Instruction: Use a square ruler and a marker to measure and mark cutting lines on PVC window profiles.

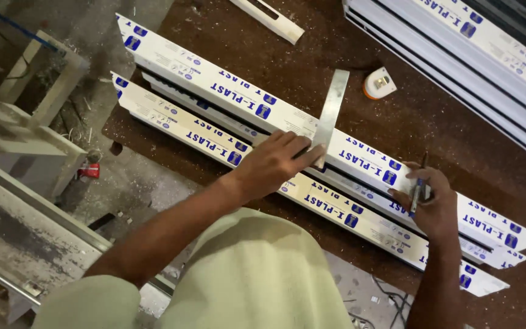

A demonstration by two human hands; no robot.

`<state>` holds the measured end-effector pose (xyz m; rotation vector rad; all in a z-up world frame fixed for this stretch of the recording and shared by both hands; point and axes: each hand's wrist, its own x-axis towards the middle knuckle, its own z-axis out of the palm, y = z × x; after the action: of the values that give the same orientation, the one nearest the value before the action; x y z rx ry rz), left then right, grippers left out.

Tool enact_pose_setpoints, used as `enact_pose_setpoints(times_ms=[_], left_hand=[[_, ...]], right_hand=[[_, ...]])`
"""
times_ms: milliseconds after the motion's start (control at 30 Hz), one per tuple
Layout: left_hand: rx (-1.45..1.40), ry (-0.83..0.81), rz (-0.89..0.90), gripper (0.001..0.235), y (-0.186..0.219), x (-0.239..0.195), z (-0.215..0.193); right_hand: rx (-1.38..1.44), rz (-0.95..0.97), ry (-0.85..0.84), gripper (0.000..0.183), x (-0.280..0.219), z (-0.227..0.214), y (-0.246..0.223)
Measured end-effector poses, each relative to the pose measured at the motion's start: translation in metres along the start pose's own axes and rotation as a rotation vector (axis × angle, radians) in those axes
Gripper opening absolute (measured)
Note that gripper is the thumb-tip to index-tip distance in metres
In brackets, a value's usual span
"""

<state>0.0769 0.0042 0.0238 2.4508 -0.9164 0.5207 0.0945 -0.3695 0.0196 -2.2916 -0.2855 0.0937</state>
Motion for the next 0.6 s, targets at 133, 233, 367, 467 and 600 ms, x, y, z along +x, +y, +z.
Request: enact_pose_setpoints(times_ms=[133, 233, 367, 467, 600], left_hand=[[-0.04, -0.129, -0.004, 0.052, -0.004, 0.013, 0.021], [-0.032, -0.208, -0.034, 0.053, -0.004, 0.013, 0.034], [-0.034, -0.226, -0.034, 0.051, -0.002, 0.007, 0.04], [0.008, -0.212, -0.022, 0.049, -0.003, -0.002, 0.045], [0.094, -0.228, -0.017, 0.045, -0.012, -0.002, 0.042]], right_hand=[[-0.105, -0.004, 0.005, 0.045, 0.001, 0.001, -0.011], [-0.143, -0.004, 0.016, 0.044, -0.002, 0.004, -0.008], [-0.235, -0.1, 0.073, 0.041, -0.006, 0.008, 0.0], [-0.257, -0.122, 0.085, 0.038, -0.007, 0.01, 0.008], [-0.258, -0.126, 0.063, 0.035, -0.008, 0.011, 0.014]])
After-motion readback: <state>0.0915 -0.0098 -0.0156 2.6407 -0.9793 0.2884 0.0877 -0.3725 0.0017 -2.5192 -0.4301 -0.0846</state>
